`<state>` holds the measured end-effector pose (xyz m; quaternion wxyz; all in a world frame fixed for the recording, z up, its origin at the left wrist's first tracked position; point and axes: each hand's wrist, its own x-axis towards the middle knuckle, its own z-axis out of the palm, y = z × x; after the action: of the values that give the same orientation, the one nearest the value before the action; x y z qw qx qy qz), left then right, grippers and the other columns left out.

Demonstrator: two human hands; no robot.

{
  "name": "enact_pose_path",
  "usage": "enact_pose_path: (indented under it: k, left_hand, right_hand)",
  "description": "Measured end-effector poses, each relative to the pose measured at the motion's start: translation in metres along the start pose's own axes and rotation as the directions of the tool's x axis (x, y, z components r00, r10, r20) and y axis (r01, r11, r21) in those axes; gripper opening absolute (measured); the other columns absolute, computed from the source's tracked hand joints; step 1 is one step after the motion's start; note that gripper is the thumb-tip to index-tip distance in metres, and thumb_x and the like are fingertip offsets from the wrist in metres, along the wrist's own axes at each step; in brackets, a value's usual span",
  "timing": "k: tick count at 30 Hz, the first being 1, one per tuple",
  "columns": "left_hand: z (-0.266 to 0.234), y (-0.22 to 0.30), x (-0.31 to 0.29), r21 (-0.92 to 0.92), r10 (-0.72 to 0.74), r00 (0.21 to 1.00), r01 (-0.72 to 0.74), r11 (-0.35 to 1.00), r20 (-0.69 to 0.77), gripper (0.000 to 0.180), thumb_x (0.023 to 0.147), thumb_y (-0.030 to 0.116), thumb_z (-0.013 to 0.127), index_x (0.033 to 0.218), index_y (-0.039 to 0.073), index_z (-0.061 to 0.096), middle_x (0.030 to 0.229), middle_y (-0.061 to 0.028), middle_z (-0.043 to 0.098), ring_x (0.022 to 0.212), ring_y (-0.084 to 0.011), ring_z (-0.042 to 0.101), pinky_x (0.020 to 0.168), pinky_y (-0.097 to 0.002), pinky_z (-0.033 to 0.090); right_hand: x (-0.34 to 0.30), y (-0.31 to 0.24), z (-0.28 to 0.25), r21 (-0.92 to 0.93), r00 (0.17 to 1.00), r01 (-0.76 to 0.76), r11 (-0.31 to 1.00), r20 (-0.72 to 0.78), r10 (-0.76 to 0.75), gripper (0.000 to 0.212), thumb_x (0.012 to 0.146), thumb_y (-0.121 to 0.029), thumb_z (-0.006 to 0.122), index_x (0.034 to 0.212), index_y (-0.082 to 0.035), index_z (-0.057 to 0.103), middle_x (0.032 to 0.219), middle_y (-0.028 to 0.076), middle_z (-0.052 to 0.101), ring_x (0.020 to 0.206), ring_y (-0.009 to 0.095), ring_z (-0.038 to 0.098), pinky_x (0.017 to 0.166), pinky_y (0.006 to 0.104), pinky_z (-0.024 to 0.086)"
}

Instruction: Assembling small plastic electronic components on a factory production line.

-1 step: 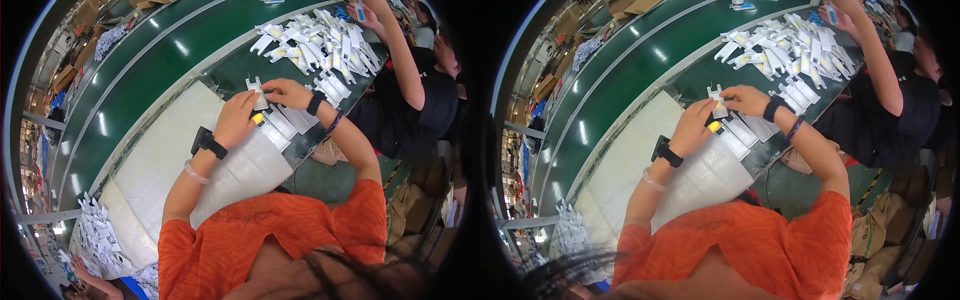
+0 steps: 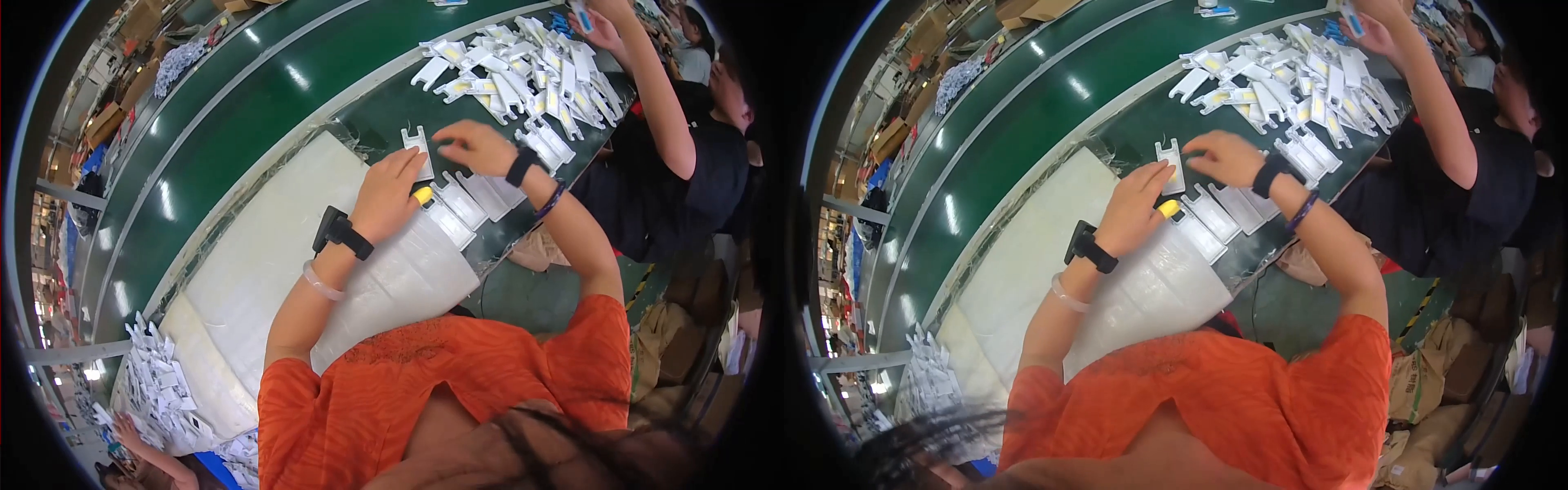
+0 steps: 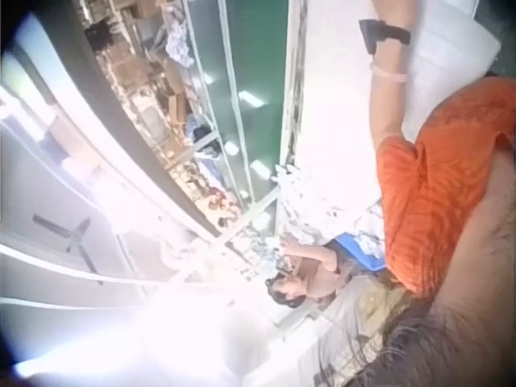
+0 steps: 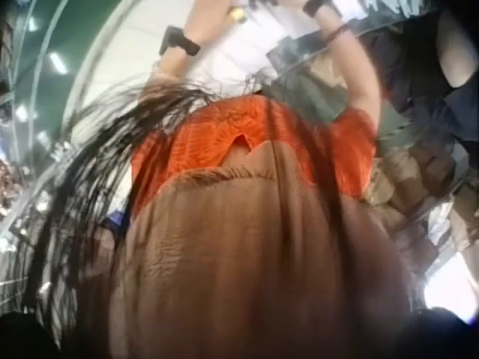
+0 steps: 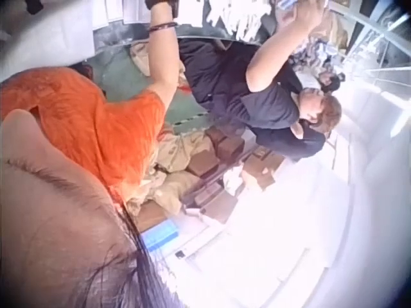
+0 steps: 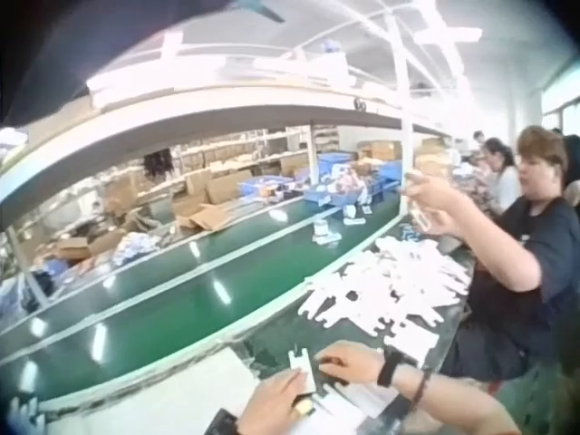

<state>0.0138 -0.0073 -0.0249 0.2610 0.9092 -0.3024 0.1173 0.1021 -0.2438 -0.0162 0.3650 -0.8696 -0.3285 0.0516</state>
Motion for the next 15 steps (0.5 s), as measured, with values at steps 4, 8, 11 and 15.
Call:
enact_pose_path:
  k: [4, 8, 11, 15]
  left_hand:
    - [0.006, -0.015, -0.003, 0.099, -0.017, 0.993, 0.005, 0.995, 0.116, 0.055, 0.077, 0.004, 0.062, 0.131, 0.007, 0.053, 0.137, -0.0135, 0.052, 0.131, -0.0326, 0.044, 0.108, -0.0426, 0.036]
    - [0.012, -0.017, -0.006, 0.097, 0.001, 0.999, -0.006, 0.995, 0.048, 0.046, 0.077, 0.007, 0.064, 0.123, 0.008, 0.06, 0.13, -0.0105, 0.057, 0.124, -0.0303, 0.049, 0.106, -0.0419, 0.037]
    - [0.014, -0.016, -0.009, 0.039, -0.002, 1.0, 0.002, 0.999, 0.0, 0.037, 0.076, 0.01, 0.067, 0.114, 0.006, 0.065, 0.115, -0.0092, 0.061, 0.112, -0.029, 0.052, 0.1, -0.0413, 0.04]
    - [0.017, -0.01, -0.011, 0.046, -0.008, 0.998, 0.01, 0.999, -0.061, 0.032, 0.075, 0.012, 0.069, 0.106, 0.005, 0.068, 0.098, -0.0086, 0.059, 0.098, -0.0283, 0.052, 0.092, -0.0407, 0.042]
  right_hand:
    - [0.021, 0.058, -0.048, -0.555, 0.963, -0.062, 0.83, -0.251, -0.095, 0.031, 0.083, -0.017, 0.067, 0.113, -0.012, 0.067, 0.112, 0.011, 0.066, 0.102, 0.032, 0.063, 0.086, 0.0417, 0.052]
    - [0.037, 0.104, -0.062, -0.731, 0.97, -0.079, 0.677, -0.214, -0.117, 0.037, 0.081, -0.013, 0.064, 0.118, -0.01, 0.064, 0.118, 0.01, 0.066, 0.114, 0.029, 0.058, 0.092, 0.0457, 0.049]
    - [0.053, 0.116, -0.065, -0.8, 0.984, -0.049, 0.598, -0.14, -0.107, 0.026, 0.082, -0.014, 0.062, 0.108, -0.013, 0.067, 0.11, 0.005, 0.066, 0.113, 0.025, 0.058, 0.091, 0.0442, 0.047]
    - [0.066, 0.098, -0.071, -0.856, 0.968, 0.052, 0.515, -0.083, -0.236, 0.009, 0.082, -0.016, 0.065, 0.09, -0.014, 0.068, 0.098, 0.003, 0.065, 0.106, 0.023, 0.059, 0.085, 0.0407, 0.047]
